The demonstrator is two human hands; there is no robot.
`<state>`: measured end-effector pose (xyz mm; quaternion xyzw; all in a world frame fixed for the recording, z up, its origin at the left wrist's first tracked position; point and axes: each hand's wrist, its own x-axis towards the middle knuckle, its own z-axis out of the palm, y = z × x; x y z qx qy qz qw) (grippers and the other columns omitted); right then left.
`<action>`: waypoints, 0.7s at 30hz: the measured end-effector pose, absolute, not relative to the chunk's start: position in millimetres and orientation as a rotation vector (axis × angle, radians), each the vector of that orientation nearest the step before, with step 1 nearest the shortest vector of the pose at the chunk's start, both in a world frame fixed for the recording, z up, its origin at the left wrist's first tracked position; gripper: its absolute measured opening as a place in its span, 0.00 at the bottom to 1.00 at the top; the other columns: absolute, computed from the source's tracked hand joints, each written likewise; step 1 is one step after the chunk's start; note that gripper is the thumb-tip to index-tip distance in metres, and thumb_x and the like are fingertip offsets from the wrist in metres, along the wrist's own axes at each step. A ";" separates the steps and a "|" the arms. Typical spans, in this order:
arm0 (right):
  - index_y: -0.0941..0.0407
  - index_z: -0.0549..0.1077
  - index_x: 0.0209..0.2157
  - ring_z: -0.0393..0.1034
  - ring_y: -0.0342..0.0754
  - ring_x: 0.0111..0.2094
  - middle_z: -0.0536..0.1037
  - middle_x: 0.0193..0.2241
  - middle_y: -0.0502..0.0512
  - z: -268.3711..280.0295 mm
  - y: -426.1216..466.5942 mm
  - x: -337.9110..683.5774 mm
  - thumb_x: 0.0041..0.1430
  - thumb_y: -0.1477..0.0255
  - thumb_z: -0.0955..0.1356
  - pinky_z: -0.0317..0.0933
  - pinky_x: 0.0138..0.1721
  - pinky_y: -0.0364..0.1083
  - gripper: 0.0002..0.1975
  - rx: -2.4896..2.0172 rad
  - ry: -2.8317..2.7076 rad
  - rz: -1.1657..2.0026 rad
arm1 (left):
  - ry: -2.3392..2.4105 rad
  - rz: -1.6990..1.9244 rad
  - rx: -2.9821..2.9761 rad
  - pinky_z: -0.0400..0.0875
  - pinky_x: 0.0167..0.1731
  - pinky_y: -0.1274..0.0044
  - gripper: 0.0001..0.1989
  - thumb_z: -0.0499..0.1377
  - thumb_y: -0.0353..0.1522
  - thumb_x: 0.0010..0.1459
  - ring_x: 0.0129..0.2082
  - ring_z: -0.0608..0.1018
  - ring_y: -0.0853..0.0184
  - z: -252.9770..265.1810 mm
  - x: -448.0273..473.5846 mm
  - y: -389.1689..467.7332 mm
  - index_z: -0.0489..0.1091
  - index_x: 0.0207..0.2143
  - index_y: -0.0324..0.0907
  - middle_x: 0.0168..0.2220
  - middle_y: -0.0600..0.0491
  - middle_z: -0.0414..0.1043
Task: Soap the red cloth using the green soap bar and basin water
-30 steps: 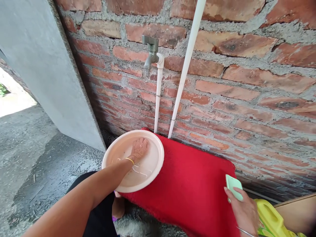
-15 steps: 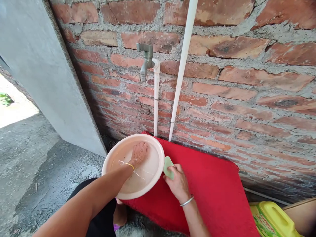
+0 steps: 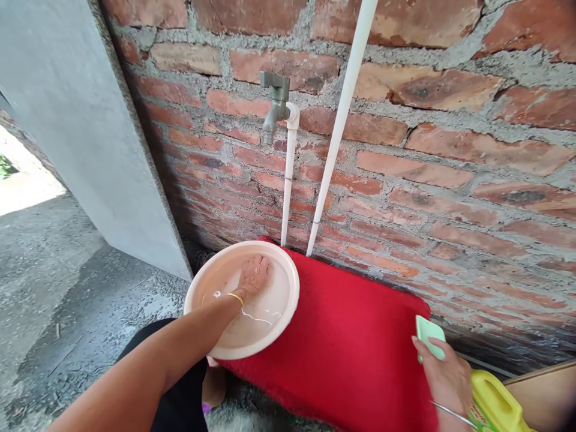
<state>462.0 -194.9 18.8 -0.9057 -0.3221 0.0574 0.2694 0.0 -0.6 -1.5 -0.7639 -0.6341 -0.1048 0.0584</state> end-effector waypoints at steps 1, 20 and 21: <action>0.47 0.77 0.36 0.70 0.68 0.42 0.71 0.25 0.57 18.9 -199.8 468.1 0.45 0.40 0.65 0.66 0.42 0.63 0.28 -2.454 -0.816 0.131 | -1.921 -0.324 -2.314 0.62 0.44 0.66 0.13 0.47 0.31 0.66 0.43 0.74 0.54 -2.2 -0.1 -0.6 0.72 0.40 0.41 0.41 0.42 0.74; 0.48 0.79 0.38 0.72 0.47 0.41 0.73 0.38 0.49 13.7 -43.1 240.6 0.46 0.70 0.76 0.64 0.43 0.43 0.14 -1.915 -1.661 0.429 | -1.850 -0.210 -2.265 0.67 0.44 0.65 0.17 0.45 0.32 0.67 0.43 0.76 0.56 -12.4 -6.4 3.0 0.74 0.40 0.45 0.40 0.45 0.75; 0.48 0.79 0.38 0.72 0.47 0.41 0.73 0.38 0.49 13.9 -42.9 255.2 0.46 0.69 0.76 0.64 0.43 0.43 0.14 -1.957 -1.630 0.416 | -1.856 -0.202 -2.260 0.67 0.44 0.66 0.17 0.45 0.32 0.68 0.43 0.76 0.56 -11.3 -5.9 2.9 0.73 0.40 0.44 0.40 0.45 0.75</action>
